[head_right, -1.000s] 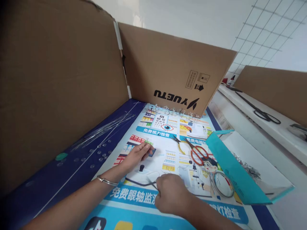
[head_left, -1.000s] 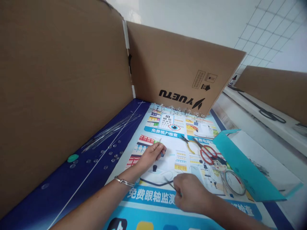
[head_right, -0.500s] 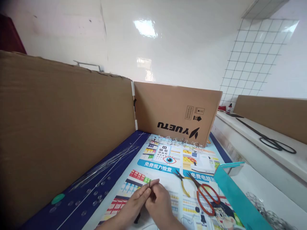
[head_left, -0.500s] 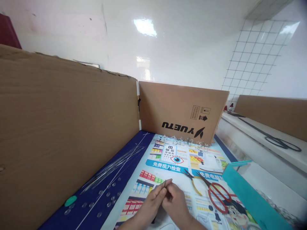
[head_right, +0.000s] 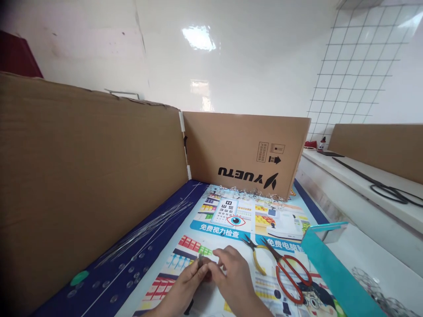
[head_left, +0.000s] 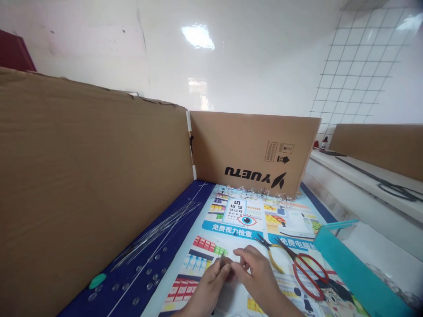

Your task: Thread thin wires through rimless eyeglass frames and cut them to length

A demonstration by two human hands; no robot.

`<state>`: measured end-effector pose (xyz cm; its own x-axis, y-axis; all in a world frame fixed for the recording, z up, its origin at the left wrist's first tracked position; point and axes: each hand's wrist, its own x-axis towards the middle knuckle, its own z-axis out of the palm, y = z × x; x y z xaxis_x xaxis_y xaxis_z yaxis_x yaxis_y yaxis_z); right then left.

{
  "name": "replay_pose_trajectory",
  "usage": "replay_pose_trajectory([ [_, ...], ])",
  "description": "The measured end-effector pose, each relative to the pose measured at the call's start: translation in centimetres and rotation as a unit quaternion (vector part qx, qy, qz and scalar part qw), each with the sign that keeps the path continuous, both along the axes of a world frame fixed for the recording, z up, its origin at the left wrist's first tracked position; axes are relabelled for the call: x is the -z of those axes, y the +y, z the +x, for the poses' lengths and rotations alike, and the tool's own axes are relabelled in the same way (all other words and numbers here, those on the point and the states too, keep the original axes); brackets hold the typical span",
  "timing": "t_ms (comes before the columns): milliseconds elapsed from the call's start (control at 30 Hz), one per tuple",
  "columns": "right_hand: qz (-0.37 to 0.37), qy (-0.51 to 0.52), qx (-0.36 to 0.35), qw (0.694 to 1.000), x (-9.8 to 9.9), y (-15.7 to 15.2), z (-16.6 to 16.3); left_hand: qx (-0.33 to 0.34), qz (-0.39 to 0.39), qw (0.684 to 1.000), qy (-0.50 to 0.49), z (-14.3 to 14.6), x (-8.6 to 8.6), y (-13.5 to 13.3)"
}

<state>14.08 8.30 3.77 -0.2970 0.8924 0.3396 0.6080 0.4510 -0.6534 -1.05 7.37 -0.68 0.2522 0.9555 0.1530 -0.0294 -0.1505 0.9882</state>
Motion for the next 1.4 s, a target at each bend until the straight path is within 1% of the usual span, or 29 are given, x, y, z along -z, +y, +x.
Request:
replay_pose_trajectory([
  [100,-0.02,0.038,-0.043,0.998,0.2,-0.5,-0.8,0.056,0.019,0.998,0.0,0.3,-0.3,-0.4],
  [167,-0.033,0.063,-0.062,0.996,0.6,-0.8,-1.3,0.075,0.02,0.997,-0.002,0.4,-0.4,-0.7],
  [233,-0.036,0.091,-0.061,0.993,0.7,-0.9,-1.6,0.079,0.012,0.997,0.003,0.3,-0.5,-0.7],
  [300,-0.04,0.11,-0.056,0.992,0.5,-0.8,-1.5,0.093,0.008,0.996,0.006,0.1,-0.6,-0.6],
  [400,-0.042,0.092,-0.052,0.994,-0.4,-0.7,-1.0,0.108,0.014,0.994,0.005,-0.4,-0.9,-0.3],
  [500,-0.025,0.038,-0.037,0.998,-0.9,-0.7,-0.8,0.099,0.019,0.995,0.029,-1.0,-0.8,0.2],
  [567,-0.031,0.011,-0.02,0.999,-0.5,-0.7,-0.9,0.09,0.021,0.995,0.049,-1.3,-0.6,0.6],
  [633,-0.051,-0.001,-0.014,0.999,0.1,-0.6,-1.0,0.082,0.025,0.994,0.061,-1.4,-0.4,0.9],
  [733,-0.051,0.005,-0.023,0.998,0.9,-0.4,-1.1,0.084,0.023,0.994,0.063,-1.3,-0.3,1.0],
  [867,-0.055,0.017,-0.01,0.998,1.7,-0.1,-1.0,0.106,0.007,0.993,0.057,-1.2,-0.9,0.7],
  [967,-0.063,0.036,-0.003,0.997,2.1,-0.1,-1.0,0.102,0.008,0.993,0.065,-1.1,-1.4,0.5],
  [1067,-0.067,0.052,0.001,0.996,2.3,-0.1,-1.2,0.102,0.019,0.992,0.067,-1.1,-1.4,0.5],
  [1267,-0.07,0.051,0.005,0.996,2.3,-0.4,-1.5,0.058,0.021,0.993,0.099,-1.1,-0.4,1.1],
  [1400,-0.076,0.063,-0.006,0.995,1.7,-0.4,-1.6,0.027,0.012,0.991,0.128,-1.1,-0.4,1.1],
])
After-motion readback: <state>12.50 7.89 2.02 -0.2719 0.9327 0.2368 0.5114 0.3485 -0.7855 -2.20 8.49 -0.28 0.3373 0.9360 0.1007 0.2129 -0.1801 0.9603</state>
